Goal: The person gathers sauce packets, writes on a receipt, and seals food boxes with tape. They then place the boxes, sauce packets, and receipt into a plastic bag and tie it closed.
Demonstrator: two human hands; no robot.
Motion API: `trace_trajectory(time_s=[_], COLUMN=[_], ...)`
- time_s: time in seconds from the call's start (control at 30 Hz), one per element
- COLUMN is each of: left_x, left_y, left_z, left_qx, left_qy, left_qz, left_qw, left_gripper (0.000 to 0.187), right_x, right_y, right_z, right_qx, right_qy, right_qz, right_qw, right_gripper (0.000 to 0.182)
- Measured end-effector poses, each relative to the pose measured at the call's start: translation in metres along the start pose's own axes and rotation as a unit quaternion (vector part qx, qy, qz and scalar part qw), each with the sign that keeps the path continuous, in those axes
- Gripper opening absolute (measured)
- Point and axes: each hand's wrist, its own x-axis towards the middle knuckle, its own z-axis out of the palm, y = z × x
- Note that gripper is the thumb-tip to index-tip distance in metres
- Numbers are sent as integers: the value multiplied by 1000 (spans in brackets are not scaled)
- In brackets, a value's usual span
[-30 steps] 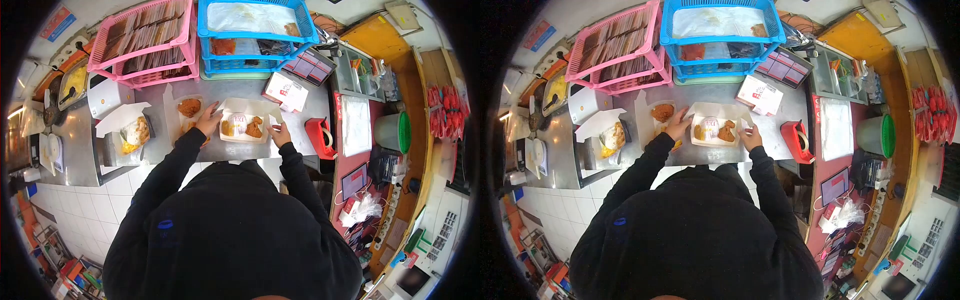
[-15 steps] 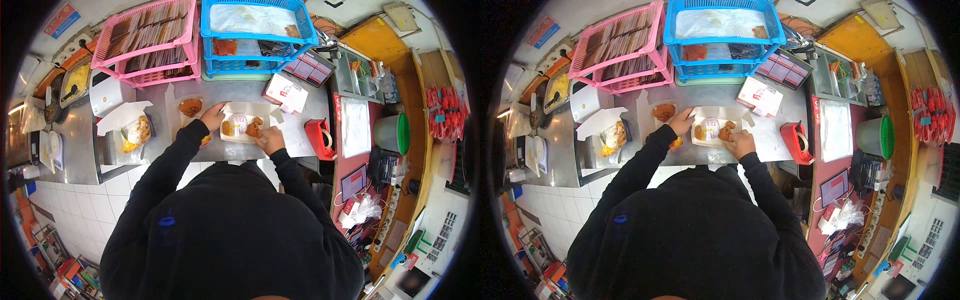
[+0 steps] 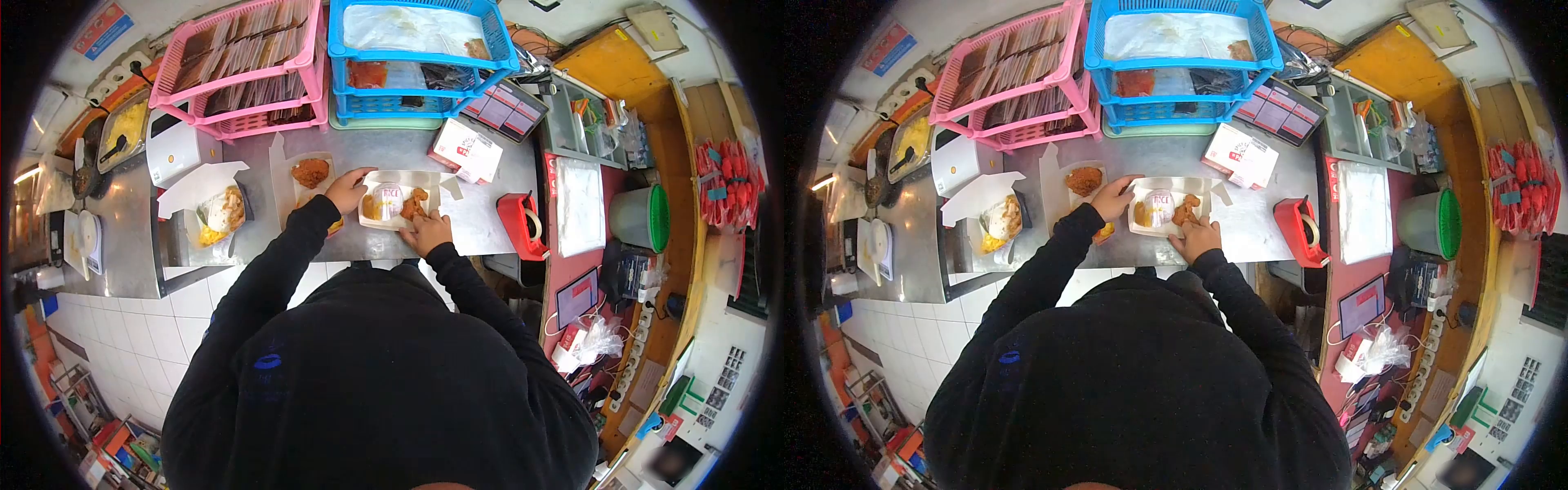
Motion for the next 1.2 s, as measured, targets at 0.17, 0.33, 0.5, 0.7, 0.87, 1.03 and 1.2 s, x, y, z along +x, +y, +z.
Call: trace_trajectory(time_s=[0.17,0.33,0.5,0.7,0.87,1.03,1.2], left_x=[-1,-1,-2,3,7,2,-17], left_y=[5,2,5,-6,-6,8,-26], left_z=[-1,-1,0,-4,-10,-4,36], left_qx=[-1,5,-13,13,63,59,18], left_qy=[-4,-11,-5,-21,-99,-122,3], left_qz=[6,6,-3,3,-50,-51,15], left_qw=[1000,1000,1000,1000,992,989,1000], left_gripper=[42,41,43,40,45,51,59], right_x=[6,11,8,10,31,38,10], right_y=[-4,-5,-6,42,75,83,65], right_z=[-8,2,2,-12,-42,-19,32], right_qx=[14,-3,3,162,133,311,377], right_qy=[24,39,28,205,246,-30,69], right_qz=[-13,-25,-24,79,11,-3,31], right_qw=[1000,999,999,962,960,950,923], right_gripper=[37,37,39,28,44,53,57])
